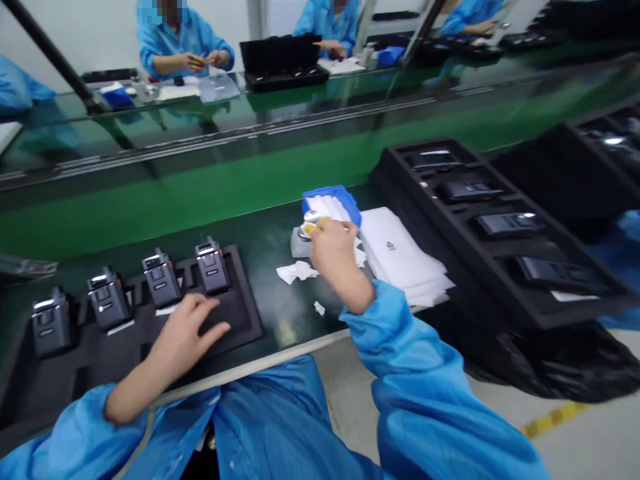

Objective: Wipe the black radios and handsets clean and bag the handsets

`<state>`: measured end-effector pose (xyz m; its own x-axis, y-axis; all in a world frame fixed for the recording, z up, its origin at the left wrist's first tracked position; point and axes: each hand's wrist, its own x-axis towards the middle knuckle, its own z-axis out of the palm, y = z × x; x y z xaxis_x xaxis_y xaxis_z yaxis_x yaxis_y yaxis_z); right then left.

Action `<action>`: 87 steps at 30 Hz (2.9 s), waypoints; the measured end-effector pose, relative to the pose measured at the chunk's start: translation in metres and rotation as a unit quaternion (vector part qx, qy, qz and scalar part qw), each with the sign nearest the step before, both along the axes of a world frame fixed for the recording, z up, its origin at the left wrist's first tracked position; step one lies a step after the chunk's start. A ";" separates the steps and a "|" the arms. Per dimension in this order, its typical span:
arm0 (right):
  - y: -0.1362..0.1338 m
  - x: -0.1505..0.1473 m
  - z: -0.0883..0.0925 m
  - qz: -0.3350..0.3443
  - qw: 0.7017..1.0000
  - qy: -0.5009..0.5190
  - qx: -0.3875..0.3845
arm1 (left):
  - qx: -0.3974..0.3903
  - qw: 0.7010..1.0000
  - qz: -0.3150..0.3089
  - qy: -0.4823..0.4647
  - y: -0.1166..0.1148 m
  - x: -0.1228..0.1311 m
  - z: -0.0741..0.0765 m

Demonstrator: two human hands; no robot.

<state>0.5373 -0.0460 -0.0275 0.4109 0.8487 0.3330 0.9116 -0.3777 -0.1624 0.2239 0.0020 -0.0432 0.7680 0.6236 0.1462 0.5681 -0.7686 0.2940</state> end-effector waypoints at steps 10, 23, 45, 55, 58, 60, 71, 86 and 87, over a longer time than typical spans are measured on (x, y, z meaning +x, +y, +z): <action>0.014 -0.057 0.003 0.185 0.980 -0.035 0.062 | 0.036 0.991 -0.126 -0.042 -0.034 -0.053 -0.034; 0.088 -0.114 -0.011 0.305 0.950 -0.064 -0.024 | 0.071 0.987 -0.144 0.014 -0.005 -0.026 -0.021; 0.087 -0.103 -0.028 0.352 0.926 -0.138 0.003 | 0.117 0.993 -0.025 0.024 -0.030 0.003 -0.049; 0.106 -0.121 -0.025 0.374 0.920 -0.111 0.035 | 0.114 0.993 -0.016 0.040 -0.030 0.001 -0.048; 0.109 -0.125 -0.025 0.394 0.909 -0.135 0.034 | 0.118 0.992 -0.016 0.042 -0.029 0.001 -0.047; 0.106 -0.121 -0.026 0.397 0.903 -0.161 0.033 | 0.122 0.992 -0.017 0.041 -0.029 0.002 -0.047; 0.093 -0.105 -0.025 0.322 0.939 -0.110 0.061 | 0.135 0.990 -0.022 0.034 -0.028 0.003 -0.045; 0.094 -0.109 -0.030 0.335 0.911 -0.222 0.091 | 0.112 0.992 -0.028 0.046 -0.028 0.002 -0.044; 0.092 -0.106 -0.030 0.326 0.916 -0.219 0.081 | 0.113 0.992 -0.028 0.046 -0.028 0.002 -0.044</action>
<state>0.4312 0.0461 -0.0576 -0.3688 0.7906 0.4888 0.9260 0.2670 0.2668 0.2260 -0.0259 -0.0871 0.8167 0.5395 0.2045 0.5397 -0.8397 0.0599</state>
